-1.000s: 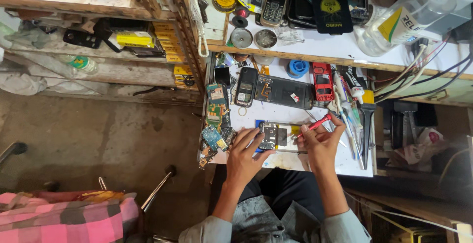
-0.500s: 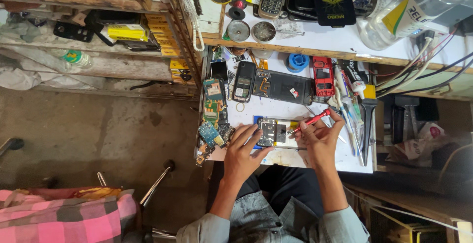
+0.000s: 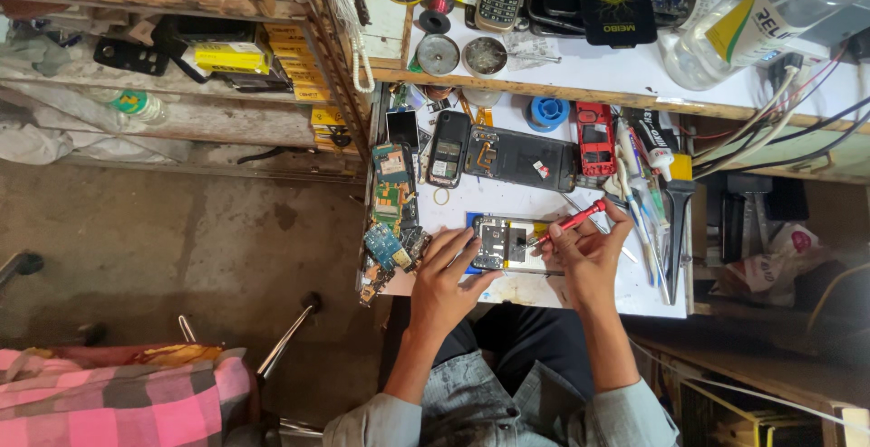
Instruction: The person repairs a disassembled smartphone at a cluttered workbench. They use a red screwdriver to work on the phone's internal components, manipulate small parts by hand, then lift the phone, handle its back cover and battery, and continue working on the internals with a tool.
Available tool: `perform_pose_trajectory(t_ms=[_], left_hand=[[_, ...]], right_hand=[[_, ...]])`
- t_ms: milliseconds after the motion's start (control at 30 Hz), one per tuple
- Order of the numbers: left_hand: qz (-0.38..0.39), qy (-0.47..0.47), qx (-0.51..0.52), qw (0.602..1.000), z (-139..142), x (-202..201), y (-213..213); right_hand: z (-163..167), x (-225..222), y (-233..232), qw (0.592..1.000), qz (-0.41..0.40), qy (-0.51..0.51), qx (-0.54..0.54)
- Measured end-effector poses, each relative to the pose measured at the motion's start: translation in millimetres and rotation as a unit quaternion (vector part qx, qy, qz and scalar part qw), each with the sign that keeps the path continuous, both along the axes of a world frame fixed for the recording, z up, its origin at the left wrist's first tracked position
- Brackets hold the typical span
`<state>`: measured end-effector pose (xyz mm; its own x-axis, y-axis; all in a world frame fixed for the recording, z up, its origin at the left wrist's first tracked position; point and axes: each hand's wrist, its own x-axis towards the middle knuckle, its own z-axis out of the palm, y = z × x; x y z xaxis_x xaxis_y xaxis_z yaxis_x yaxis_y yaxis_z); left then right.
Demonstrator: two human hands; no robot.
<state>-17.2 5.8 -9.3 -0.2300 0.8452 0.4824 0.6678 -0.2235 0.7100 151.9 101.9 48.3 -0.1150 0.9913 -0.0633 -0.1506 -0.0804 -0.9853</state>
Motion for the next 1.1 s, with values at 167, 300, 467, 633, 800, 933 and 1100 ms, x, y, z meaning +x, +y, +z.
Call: perform_pose_trajectory(t_ms=[167,300,467,633,800,933,1100], left_hand=[[0.007,0.001,0.011,1.000,-0.6,0.6,0.9],[0.005,-0.006,0.007,1.000,0.5,0.0,0.8],[0.002,-0.016,0.001,1.000,1.2,-0.6,0.9],[0.022,-0.009,0.020,1.000,-1.6,1.2,1.9],[0.021,-0.011,0.013,1.000,-3.4,1.4,1.1],[0.021,-0.012,0.017,1.000,-3.3,1.5,1.3],[0.022,-0.016,0.016,1.000,-3.0,2.0,0.9]], right_hand=[[-3.1,1.7,0.0,1.000,-0.006,-0.003,-0.010],[-4.9,2.3,0.5,1.000,-0.004,0.001,-0.010],[-5.1,1.8,0.4,1.000,-0.005,-0.008,-0.005],[-3.7,0.0,1.6,1.000,-0.004,-0.012,0.001],[-1.1,-0.7,1.3,1.000,0.000,-0.014,0.002],[0.0,-1.3,1.3,1.000,-0.001,-0.015,-0.002],[0.3,-1.7,0.9,1.000,-0.003,-0.008,-0.001]])
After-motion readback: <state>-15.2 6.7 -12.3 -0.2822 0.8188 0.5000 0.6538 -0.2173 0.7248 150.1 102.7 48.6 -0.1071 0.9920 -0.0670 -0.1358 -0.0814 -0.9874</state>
